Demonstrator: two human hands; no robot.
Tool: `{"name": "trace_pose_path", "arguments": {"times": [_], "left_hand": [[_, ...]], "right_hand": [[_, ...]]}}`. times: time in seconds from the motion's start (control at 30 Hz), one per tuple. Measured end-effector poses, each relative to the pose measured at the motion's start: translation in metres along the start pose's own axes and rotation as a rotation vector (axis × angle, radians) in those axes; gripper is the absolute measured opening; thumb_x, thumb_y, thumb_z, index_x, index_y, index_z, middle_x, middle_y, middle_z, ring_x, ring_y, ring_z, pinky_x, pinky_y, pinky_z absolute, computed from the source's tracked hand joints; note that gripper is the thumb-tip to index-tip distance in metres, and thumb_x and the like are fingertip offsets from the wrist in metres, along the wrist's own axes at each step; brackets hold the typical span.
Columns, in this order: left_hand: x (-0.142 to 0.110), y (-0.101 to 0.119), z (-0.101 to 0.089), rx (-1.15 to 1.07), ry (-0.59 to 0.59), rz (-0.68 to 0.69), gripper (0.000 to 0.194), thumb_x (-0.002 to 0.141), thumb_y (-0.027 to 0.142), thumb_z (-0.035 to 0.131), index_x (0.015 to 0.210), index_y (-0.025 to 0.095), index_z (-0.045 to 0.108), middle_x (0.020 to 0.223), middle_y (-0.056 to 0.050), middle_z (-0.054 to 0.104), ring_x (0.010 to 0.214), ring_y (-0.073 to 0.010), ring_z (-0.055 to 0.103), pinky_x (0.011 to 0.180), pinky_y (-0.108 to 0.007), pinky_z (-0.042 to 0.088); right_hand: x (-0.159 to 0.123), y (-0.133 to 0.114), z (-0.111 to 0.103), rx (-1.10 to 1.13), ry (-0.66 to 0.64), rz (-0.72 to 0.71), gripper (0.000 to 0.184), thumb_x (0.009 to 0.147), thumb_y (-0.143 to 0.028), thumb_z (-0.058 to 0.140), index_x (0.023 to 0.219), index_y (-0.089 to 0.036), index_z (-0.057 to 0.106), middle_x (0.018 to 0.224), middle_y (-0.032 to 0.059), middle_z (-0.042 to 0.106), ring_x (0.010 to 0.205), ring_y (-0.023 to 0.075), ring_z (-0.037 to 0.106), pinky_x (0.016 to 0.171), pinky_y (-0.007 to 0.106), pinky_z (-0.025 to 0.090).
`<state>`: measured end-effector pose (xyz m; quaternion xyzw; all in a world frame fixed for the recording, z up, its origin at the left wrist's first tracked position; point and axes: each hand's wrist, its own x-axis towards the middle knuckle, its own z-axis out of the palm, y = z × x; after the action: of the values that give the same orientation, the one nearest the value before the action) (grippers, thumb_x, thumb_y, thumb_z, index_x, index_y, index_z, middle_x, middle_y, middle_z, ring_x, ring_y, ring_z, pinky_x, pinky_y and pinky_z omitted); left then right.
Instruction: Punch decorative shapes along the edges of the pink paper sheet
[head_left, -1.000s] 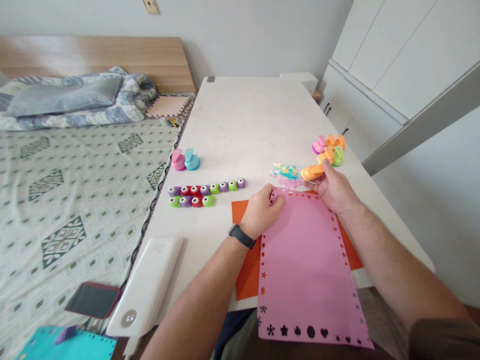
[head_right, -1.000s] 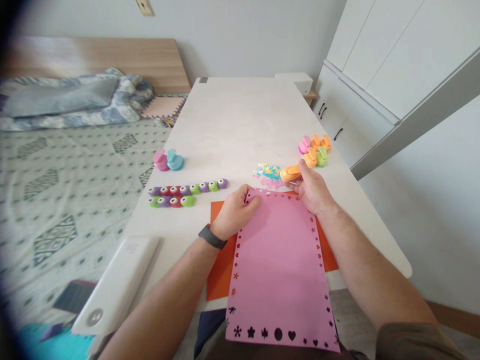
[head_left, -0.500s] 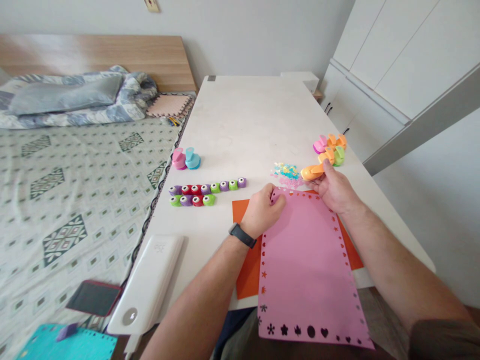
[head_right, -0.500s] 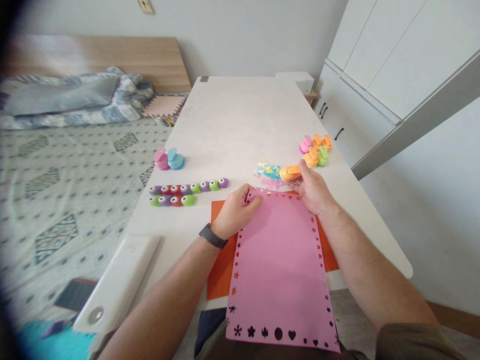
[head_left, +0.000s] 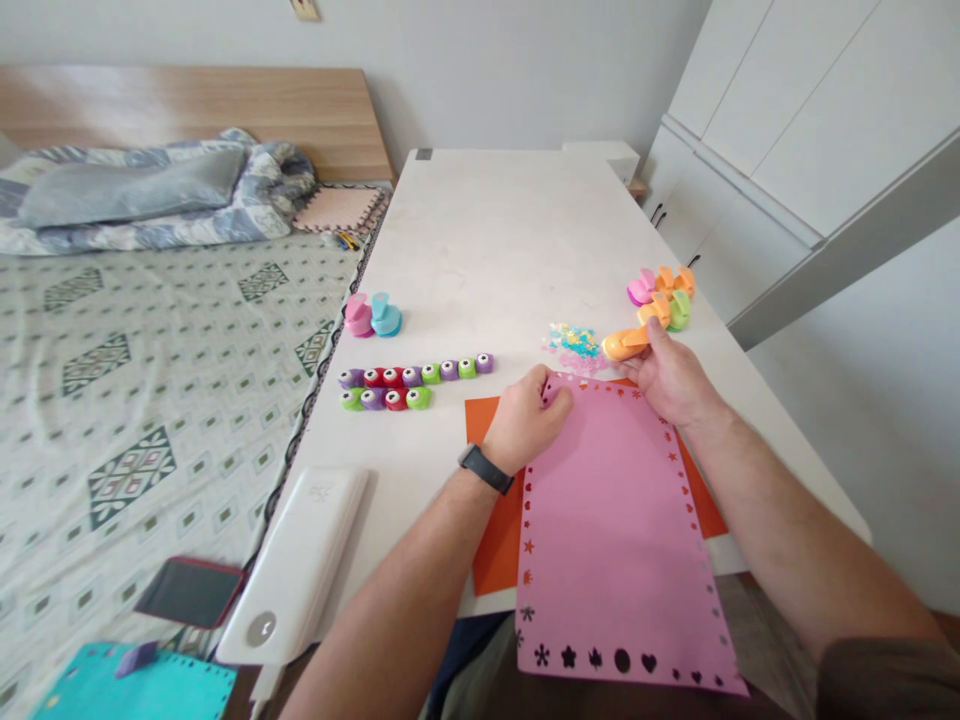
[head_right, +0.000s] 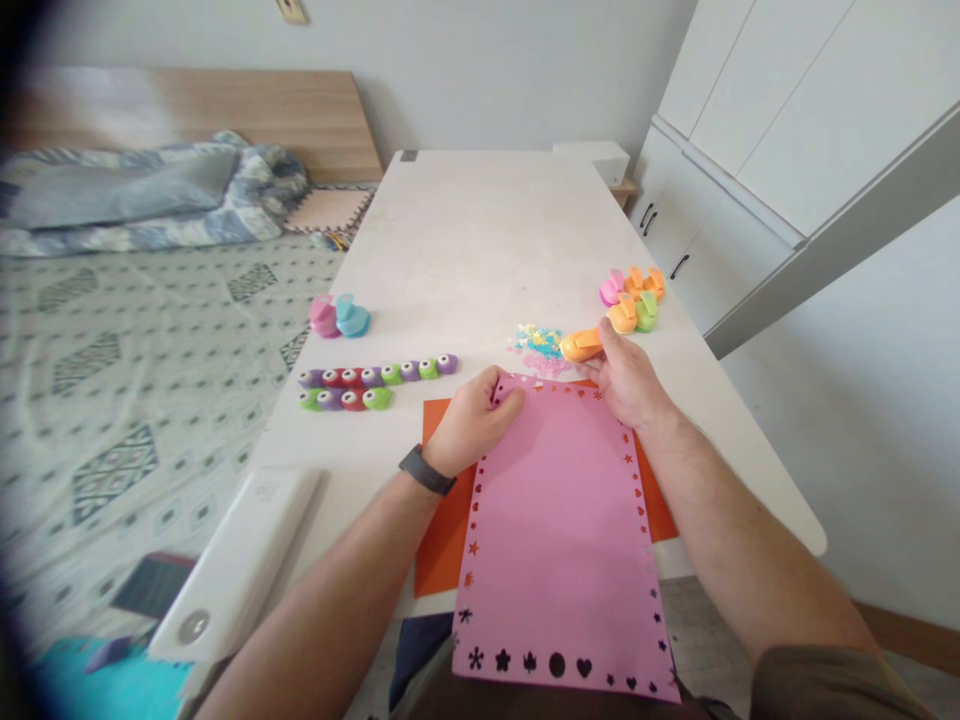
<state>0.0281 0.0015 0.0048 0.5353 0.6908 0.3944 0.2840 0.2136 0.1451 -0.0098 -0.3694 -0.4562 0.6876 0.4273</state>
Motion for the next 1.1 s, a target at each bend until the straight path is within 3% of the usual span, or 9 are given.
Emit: {"name": "trace_pose_path", "arguments": {"times": [0.77, 1.1], "left_hand": [[-0.0002, 0.0008, 0.0002, -0.006, -0.002, 0.012, 0.018, 0.090, 0.028, 0.052, 0.076, 0.020, 0.044, 0.065, 0.005, 0.046, 0.061, -0.0108, 0.043, 0.059, -0.028, 0.026], [-0.0007, 0.0025, -0.0011, -0.010, -0.009, 0.000, 0.021, 0.090, 0.029, 0.053, 0.075, 0.021, 0.041, 0.064, 0.006, 0.042, 0.061, -0.0109, 0.040, 0.059, -0.028, 0.026]], "right_hand": [[0.0025, 0.0002, -0.0005, -0.015, 0.016, -0.011, 0.043, 0.083, -0.070, 0.070, 0.092, -0.027, 0.071, 0.099, 0.0029, 0.078, 0.101, 0.0242, 0.073, 0.087, 0.039, 0.063], [-0.0014, -0.0067, 0.0028, 0.009, 0.000, 0.000, 0.040, 0.082, -0.068, 0.072, 0.091, -0.029, 0.068, 0.106, 0.0017, 0.076, 0.110, 0.0262, 0.072, 0.088, 0.043, 0.063]]}}
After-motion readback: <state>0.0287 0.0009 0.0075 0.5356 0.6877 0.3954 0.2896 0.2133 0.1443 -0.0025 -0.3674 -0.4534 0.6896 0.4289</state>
